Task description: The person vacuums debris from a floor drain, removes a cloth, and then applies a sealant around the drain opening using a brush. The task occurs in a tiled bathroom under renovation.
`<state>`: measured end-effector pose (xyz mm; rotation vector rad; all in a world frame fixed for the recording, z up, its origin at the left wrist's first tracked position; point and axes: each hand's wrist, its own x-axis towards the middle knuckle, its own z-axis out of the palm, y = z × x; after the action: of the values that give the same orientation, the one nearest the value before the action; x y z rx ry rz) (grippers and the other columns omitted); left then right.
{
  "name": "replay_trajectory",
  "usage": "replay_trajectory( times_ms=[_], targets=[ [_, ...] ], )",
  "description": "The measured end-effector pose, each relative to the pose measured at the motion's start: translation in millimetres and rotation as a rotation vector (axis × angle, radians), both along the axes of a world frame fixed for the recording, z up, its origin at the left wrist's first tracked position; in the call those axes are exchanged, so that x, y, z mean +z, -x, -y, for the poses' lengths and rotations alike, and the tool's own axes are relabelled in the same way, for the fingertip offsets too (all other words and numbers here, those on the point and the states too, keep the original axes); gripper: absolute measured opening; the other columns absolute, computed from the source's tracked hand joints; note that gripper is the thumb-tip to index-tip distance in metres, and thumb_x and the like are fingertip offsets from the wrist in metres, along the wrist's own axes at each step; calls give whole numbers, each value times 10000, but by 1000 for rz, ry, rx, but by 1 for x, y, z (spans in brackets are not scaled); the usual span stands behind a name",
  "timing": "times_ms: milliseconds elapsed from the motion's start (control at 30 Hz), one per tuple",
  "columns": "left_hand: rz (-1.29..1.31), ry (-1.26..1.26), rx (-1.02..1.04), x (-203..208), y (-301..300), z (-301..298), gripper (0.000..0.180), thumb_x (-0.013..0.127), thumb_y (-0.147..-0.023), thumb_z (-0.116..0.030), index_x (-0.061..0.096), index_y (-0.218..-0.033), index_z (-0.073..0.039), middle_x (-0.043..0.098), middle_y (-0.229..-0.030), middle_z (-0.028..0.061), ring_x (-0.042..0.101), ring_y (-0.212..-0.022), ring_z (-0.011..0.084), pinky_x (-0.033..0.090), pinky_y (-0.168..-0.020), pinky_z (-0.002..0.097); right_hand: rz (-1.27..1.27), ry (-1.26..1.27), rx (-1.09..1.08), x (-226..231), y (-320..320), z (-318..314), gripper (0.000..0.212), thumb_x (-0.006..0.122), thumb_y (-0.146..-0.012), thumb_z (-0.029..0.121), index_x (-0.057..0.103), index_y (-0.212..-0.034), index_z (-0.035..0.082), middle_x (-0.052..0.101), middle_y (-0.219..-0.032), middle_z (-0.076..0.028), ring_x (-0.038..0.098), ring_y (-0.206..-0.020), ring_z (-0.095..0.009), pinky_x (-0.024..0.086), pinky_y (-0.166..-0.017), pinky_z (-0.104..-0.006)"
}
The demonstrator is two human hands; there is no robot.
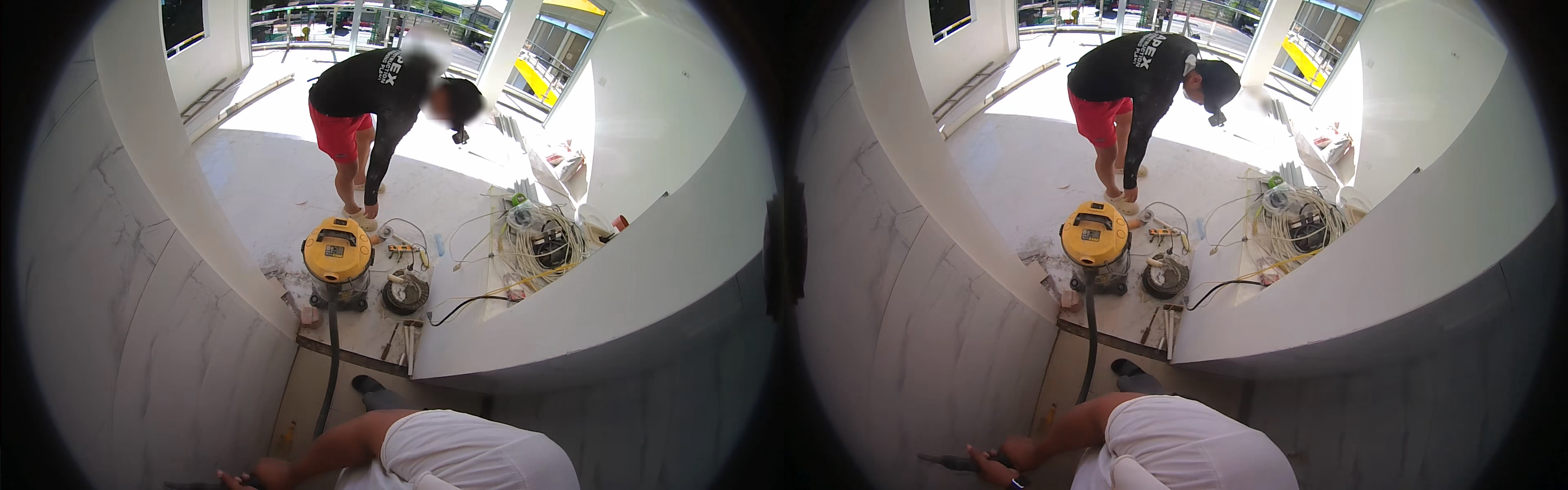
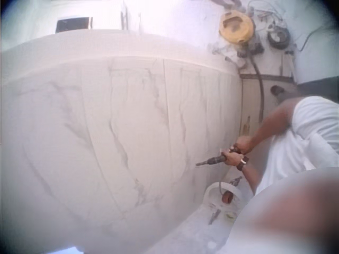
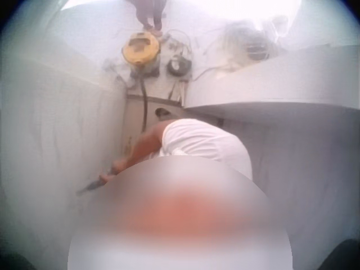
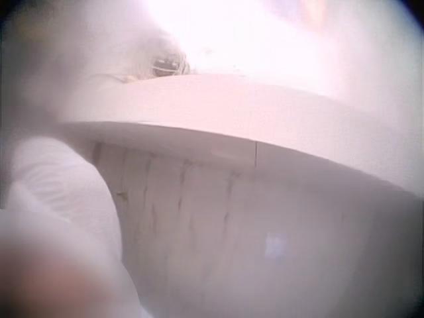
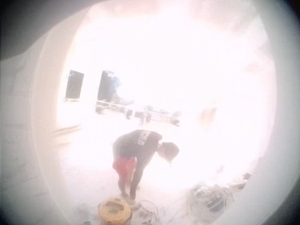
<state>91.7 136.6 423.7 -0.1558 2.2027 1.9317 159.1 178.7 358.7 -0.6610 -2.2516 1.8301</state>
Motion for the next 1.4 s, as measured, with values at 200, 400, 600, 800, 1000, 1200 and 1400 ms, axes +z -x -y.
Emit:
replay_trajectory(
  times_ms=[200,400,600,800,1000,1200,1400],
  targets=[
    [146,-112,60,-34,12,11,480,712,-915,-506,610,-961,-39,441,-719,-28,491,-661,132,440,-677,306,121,34,368,18,-16,-40,466,766,-715,258,633,-1098,29,683,-1049,-222,659,-1026,-392,521,-885,-488],
    [442,-68,322,-83,-7,56,686,708,-842,-660,530,-1301,-183,507,-1040,23,524,-925,171,459,-837,443,226,42,457,-74,-103,-170,715,766,-772,324,520,-1380,38,700,-1027,-205,666,-1024,-367,532,-879,-447],
    [769,-73,632,-162,-10,193,783,717,-779,-714,506,-1318,-188,537,-1140,36,514,-1099,249,364,-992,618,582,-113,-684,-167,-254,-434,311,699,-830,287,727,-981,17,717,-954,-218,687,-949,-377,543,-862,-454],
    [664,204,-32,-160,-23,281,413,766,-810,-301,665,-1132,-63,666,-1075,141,614,-1050,266,456,-951,506,879,-455,-825,-163,-293,-631,600,713,-836,391,596,-1262,-15,581,-1301,-226,569,-1203,-378,500,-968,-471],
    [648,337,-180,-135,-27,276,704,765,-849,-210,466,-1473,-79,693,-1208,153,655,-1006,264,520,-895,495,1081,-293,-712,-183,-264,-680,996,750,-746,639,432,-1451,10,520,-1420,-195,514,-1312,-347,441,-1074,-452],
    [789,374,45,-208,-25,166,672,749,-862,-216,470,-1457,-81,683,-1210,150,642,-1025,267,500,-909,514,1139,-356,-670,-195,-262,-667,1120,780,-737,584,269,-1551,9,618,-1317,-185,581,-1237,-329,450,-1062,-450],
    [827,363,58,-216,-20,85,640,733,-874,-223,473,-1441,-82,673,-1212,147,630,-1044,271,479,-922,532,1059,-314,-642,-202,-270,-680,1108,838,-735,409,224,-1557,-8,697,-1166,-177,674,-1109,-304,544,-931,-410]
  ],
)
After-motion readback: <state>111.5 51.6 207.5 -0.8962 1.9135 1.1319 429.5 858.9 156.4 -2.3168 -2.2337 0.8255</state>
